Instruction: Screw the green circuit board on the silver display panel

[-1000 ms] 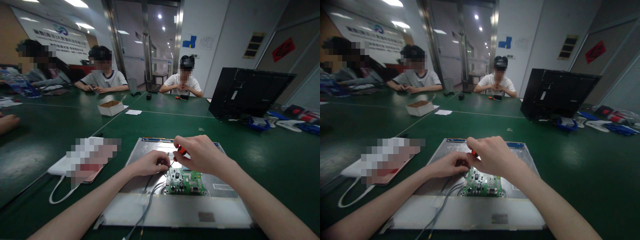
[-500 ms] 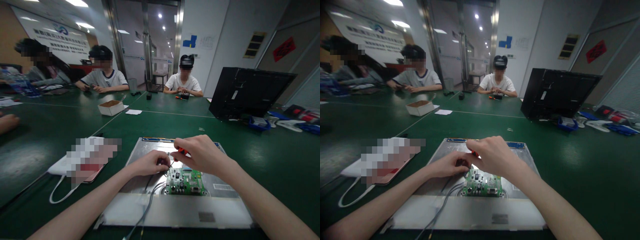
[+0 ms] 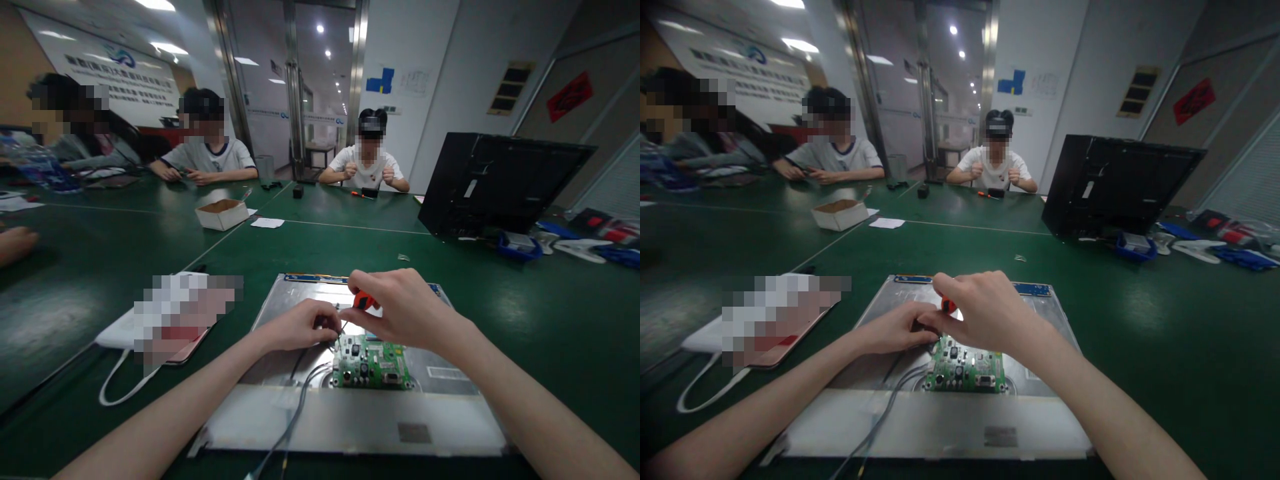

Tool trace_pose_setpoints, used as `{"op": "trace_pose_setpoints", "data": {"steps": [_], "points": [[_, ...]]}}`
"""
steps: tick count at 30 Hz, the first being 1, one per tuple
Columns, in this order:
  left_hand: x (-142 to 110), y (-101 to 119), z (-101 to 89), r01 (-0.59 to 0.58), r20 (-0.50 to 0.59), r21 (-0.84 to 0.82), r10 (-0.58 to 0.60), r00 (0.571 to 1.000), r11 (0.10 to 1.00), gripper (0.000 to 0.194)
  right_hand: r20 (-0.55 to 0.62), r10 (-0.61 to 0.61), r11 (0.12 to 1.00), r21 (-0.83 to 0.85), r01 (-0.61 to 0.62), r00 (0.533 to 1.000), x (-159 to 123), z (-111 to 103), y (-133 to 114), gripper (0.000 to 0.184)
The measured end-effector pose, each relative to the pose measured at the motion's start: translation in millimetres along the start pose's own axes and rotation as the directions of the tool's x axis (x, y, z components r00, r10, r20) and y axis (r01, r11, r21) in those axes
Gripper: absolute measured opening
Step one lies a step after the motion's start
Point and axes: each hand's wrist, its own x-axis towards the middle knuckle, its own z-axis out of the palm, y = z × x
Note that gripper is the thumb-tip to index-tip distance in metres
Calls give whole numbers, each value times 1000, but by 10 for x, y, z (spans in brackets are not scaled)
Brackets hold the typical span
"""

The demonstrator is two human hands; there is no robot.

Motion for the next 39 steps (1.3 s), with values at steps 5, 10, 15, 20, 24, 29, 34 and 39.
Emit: {"op": "trace_pose_setpoints", "data": {"steps": [5,10,15,20,24,29,34,39], "points": [[3,-4,-2,18,10,2,-18,1000,1000,7,24,43,999,-23,-42,999,13,5,2,18],[5,-9,4,14,23,-13,-13,1000,1000,8,-1,35,999,9,-35,999,13,4,-31,18],[9,-7,6,0,21,-12,1,1000,1000,7,1,40,999,15,-40,999,10,8,-34,20],[4,-6,9,13,9,0,-13,1000,1000,7,17,43,999,-15,-42,999,18,14,-5,22],[5,-4,7,12,7,-13,-12,1000,1000,6,17,49,999,-15,-49,999,17,11,-12,15],[8,-6,-6,3,18,-18,-2,1000,1000,5,4,54,999,-2,-54,999,10,0,-31,20],[-1,-6,-3,11,4,-1,-11,1000,1000,7,26,46,999,-23,-46,999,22,-3,-12,20],[-3,-1,2,20,7,-18,-20,1000,1000,5,18,37,999,-30,-36,999,23,9,-5,12]]}}
